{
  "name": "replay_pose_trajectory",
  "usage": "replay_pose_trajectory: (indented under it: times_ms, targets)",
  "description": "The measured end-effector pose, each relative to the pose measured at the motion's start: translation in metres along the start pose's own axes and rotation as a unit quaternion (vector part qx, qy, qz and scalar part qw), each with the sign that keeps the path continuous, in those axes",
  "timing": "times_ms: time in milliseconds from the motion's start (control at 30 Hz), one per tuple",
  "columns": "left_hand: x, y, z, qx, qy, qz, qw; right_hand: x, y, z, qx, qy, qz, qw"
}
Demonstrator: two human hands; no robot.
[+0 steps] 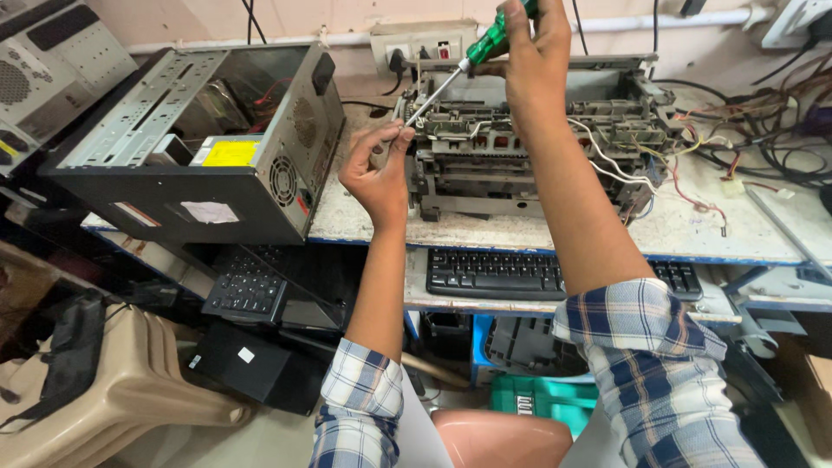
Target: The person uses a screwdriver to remove screws from a disassembled printer on a cluttered workbench. They reposition the printer and continue unscrewing and adjusting internal components throughout the clip.
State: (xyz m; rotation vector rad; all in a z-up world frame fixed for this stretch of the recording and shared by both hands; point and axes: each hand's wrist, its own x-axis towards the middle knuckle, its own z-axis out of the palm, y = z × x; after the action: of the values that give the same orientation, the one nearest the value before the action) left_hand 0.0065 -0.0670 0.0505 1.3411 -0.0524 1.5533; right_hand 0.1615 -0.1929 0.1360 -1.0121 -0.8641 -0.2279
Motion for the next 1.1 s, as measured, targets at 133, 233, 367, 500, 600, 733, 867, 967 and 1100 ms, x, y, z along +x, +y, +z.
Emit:
replay_pose_trajectory:
  times_ms: [133, 233, 367, 500, 600, 733, 867, 967, 1100]
  targets:
    - [-0.001, 0.0, -0.002, 0.015, -0.007, 0.013, 1.0, -0.001, 0.001, -0.002, 0.015, 0.004, 0.015, 1.0]
    - [-0.001, -0.001, -0.001, -0.001, -0.008, 0.022, 1.0, 0.0, -0.002, 0.0, 0.02, 0.01, 0.009, 1.0]
    - [0.001, -0.001, -0.002, 0.024, -0.006, 0.034, 0.999, -0.001, -0.008, 0.002, 0.017, 0.015, 0.003, 1.0]
    - [0.0, 0.0, 0.0, 0.008, -0.001, 0.005, 1.0, -0.005, -0.014, 0.003, 0.017, 0.005, -0.012, 1.0]
    - [-0.001, 0.0, 0.001, 0.002, 0.002, 0.007, 1.0, -0.006, -0.015, 0.003, 0.018, -0.007, -0.006, 1.0]
    - [-0.001, 0.0, 0.002, 0.023, 0.011, 0.014, 1.0, -0.005, -0.017, 0.004, 0.012, -0.005, -0.003, 1.0]
    - [0.001, 0.006, 0.005, 0.063, 0.01, 0.052, 0.997, -0.006, -0.02, 0.007, 0.0, -0.047, -0.025, 0.999]
    - [0.002, 0.013, 0.005, 0.107, 0.006, 0.069, 0.992, -0.006, -0.016, 0.004, 0.015, -0.087, -0.006, 0.996]
    - [0.003, 0.018, 0.001, 0.154, -0.02, 0.085, 0.984, -0.003, -0.008, 0.001, 0.028, -0.076, 0.013, 0.997]
